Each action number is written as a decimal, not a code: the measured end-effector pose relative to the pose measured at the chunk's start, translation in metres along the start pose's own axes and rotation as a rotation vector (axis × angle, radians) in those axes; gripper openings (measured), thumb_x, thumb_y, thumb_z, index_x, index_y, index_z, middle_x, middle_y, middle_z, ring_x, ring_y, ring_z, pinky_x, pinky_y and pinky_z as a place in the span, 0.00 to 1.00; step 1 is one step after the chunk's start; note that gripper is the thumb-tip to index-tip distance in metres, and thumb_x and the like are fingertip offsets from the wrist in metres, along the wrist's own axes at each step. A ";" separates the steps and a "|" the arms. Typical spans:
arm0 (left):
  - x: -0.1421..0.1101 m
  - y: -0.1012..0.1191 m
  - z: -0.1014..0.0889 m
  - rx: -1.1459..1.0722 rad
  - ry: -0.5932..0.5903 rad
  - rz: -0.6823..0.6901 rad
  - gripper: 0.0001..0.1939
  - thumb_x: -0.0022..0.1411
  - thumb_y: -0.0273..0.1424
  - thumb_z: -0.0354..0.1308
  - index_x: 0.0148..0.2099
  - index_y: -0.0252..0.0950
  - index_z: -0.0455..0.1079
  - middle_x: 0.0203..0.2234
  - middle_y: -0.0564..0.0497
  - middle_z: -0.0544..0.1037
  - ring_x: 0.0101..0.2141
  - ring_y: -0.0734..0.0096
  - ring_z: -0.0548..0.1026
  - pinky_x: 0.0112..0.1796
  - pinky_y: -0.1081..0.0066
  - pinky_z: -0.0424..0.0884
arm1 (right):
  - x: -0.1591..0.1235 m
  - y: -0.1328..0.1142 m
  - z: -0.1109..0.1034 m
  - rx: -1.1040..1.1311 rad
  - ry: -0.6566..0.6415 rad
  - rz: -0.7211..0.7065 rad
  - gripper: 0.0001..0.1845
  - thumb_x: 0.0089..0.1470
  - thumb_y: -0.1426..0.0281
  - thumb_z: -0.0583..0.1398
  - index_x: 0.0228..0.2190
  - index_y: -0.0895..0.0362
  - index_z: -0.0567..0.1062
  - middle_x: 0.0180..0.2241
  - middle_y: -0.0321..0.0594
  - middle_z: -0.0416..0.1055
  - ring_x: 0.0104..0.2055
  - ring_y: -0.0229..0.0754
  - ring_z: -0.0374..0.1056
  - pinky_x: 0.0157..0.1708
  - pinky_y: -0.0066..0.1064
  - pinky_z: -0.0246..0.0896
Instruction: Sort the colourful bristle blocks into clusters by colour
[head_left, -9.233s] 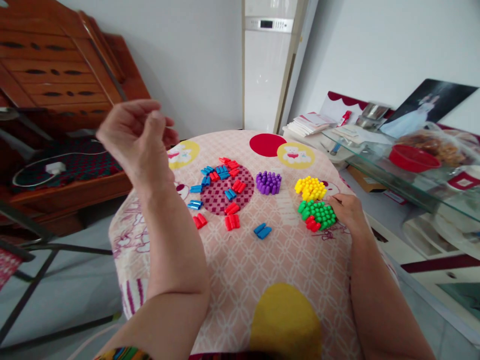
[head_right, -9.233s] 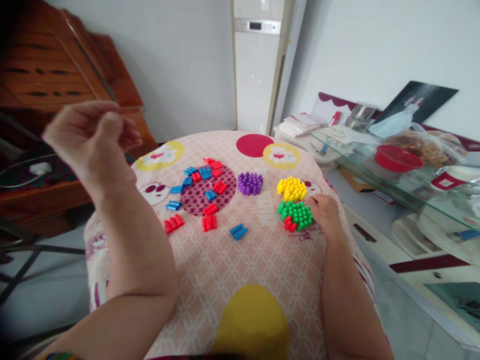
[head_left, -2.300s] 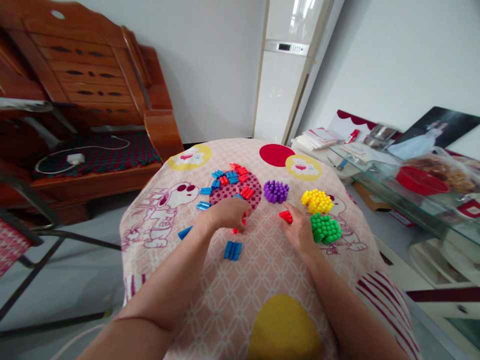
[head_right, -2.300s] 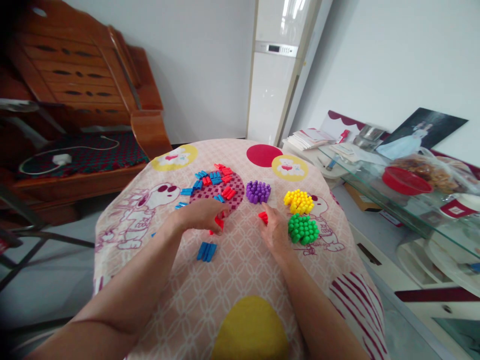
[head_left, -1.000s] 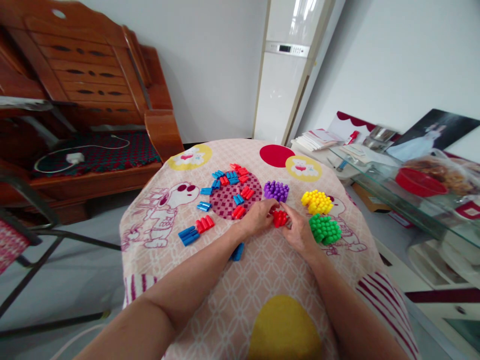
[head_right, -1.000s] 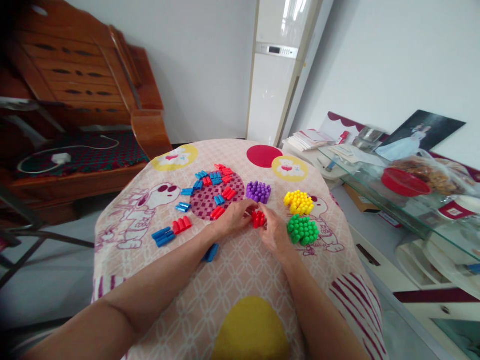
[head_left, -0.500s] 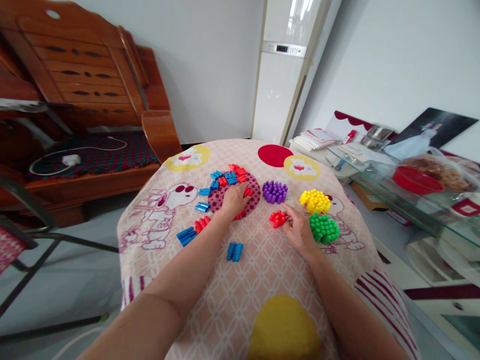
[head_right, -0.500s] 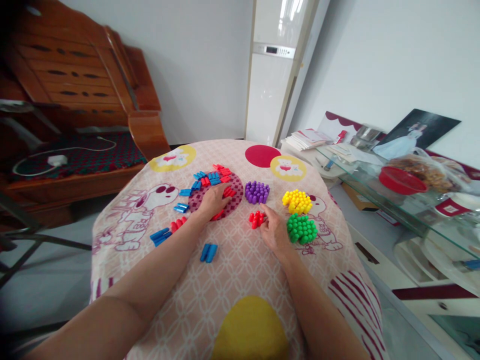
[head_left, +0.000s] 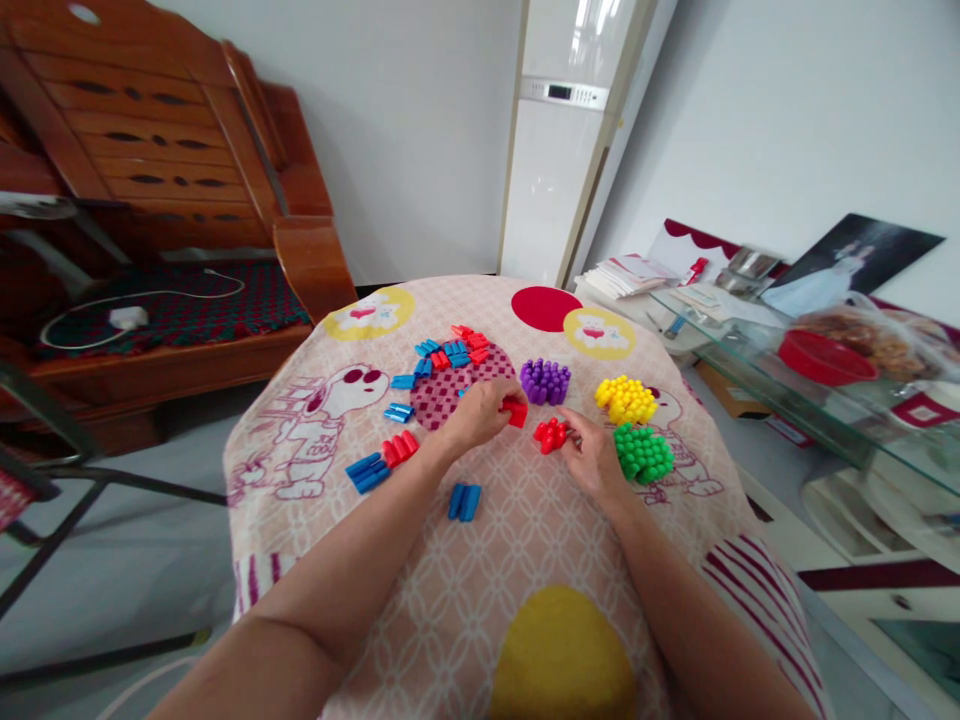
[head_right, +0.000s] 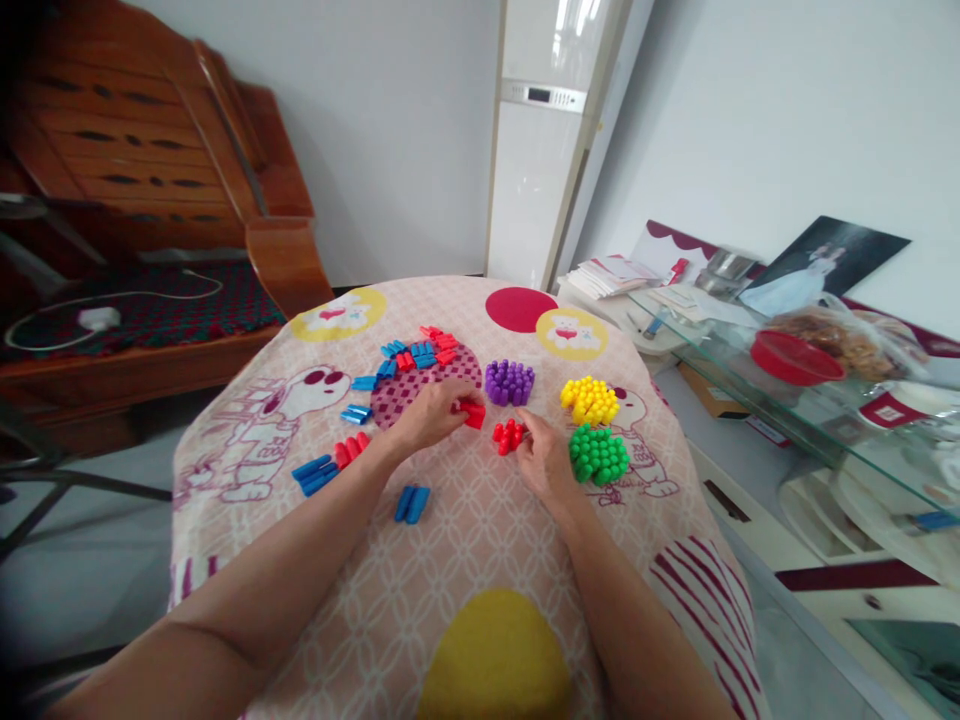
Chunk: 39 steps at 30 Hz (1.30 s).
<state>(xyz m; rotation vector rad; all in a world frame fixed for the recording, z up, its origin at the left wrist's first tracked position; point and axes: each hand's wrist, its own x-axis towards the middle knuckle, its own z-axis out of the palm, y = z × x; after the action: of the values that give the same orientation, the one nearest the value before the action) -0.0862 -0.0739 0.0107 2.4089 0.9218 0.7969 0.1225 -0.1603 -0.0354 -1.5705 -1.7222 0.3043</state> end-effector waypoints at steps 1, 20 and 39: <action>-0.001 0.002 0.000 0.010 -0.032 0.022 0.18 0.46 0.16 0.50 0.37 0.34 0.75 0.34 0.49 0.80 0.35 0.70 0.75 0.38 0.73 0.70 | 0.000 0.000 0.000 -0.002 -0.001 0.002 0.30 0.46 0.80 0.53 0.52 0.61 0.73 0.45 0.48 0.77 0.41 0.44 0.74 0.47 0.38 0.70; -0.004 0.024 -0.005 -0.159 -0.219 0.072 0.12 0.49 0.18 0.58 0.38 0.34 0.72 0.34 0.52 0.76 0.34 0.75 0.73 0.34 0.77 0.68 | 0.000 -0.002 -0.002 -0.002 0.011 -0.049 0.30 0.45 0.81 0.53 0.52 0.60 0.73 0.47 0.49 0.76 0.45 0.46 0.74 0.48 0.39 0.69; -0.004 0.020 0.015 0.002 -0.268 -0.126 0.05 0.51 0.25 0.58 0.34 0.34 0.70 0.26 0.54 0.76 0.27 0.74 0.73 0.28 0.76 0.63 | 0.000 0.002 0.001 -0.017 0.039 -0.062 0.30 0.46 0.81 0.53 0.51 0.59 0.74 0.47 0.47 0.76 0.45 0.45 0.74 0.50 0.38 0.68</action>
<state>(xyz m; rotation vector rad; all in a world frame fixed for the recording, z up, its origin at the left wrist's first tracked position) -0.0699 -0.0927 0.0096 2.3580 0.9535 0.4143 0.1231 -0.1595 -0.0369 -1.5223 -1.7437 0.2275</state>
